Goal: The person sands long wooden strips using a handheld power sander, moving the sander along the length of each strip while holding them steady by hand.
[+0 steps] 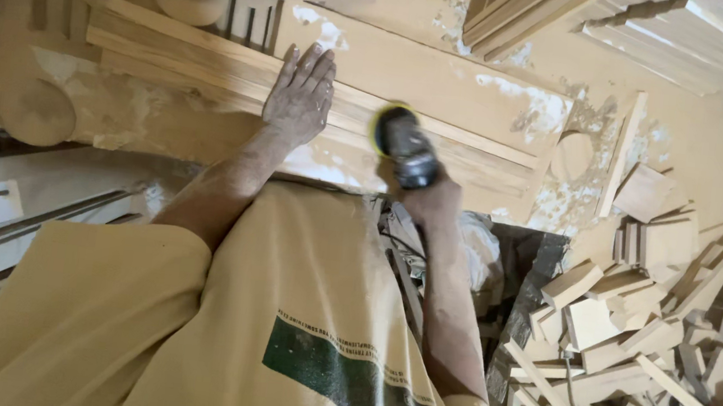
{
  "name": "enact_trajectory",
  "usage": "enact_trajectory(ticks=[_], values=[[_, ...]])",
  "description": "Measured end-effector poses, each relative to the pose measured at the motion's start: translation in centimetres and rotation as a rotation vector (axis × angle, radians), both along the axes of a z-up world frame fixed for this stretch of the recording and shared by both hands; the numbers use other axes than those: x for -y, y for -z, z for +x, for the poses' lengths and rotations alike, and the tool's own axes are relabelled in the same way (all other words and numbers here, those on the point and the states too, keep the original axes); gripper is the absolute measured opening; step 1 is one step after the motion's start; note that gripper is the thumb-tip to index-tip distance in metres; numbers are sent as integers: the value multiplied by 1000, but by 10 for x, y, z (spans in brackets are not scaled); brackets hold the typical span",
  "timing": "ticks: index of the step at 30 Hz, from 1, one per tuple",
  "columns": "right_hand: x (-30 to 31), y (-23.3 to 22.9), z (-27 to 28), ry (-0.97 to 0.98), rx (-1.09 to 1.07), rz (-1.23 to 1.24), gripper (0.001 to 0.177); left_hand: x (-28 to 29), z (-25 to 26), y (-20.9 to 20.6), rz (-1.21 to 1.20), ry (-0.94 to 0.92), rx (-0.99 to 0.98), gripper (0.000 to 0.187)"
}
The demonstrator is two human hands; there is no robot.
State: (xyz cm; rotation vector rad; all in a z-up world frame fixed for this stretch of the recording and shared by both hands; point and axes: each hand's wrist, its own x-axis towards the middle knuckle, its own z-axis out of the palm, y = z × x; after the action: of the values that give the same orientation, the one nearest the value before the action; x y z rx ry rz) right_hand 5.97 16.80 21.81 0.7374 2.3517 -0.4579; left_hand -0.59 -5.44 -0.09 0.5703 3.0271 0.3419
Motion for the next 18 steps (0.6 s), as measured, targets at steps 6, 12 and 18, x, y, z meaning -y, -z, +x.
enact_trajectory(ticks=[6,12,18], values=[[-24,62,41,-188,-16,9,66,0,0,-5,-70,9,94,53],[-73,70,69,5,36,136,66,-2,-2,7,-49,1,61,53],[-38,77,61,-144,-223,21,63,1,-1,19,-33,34,-160,56]])
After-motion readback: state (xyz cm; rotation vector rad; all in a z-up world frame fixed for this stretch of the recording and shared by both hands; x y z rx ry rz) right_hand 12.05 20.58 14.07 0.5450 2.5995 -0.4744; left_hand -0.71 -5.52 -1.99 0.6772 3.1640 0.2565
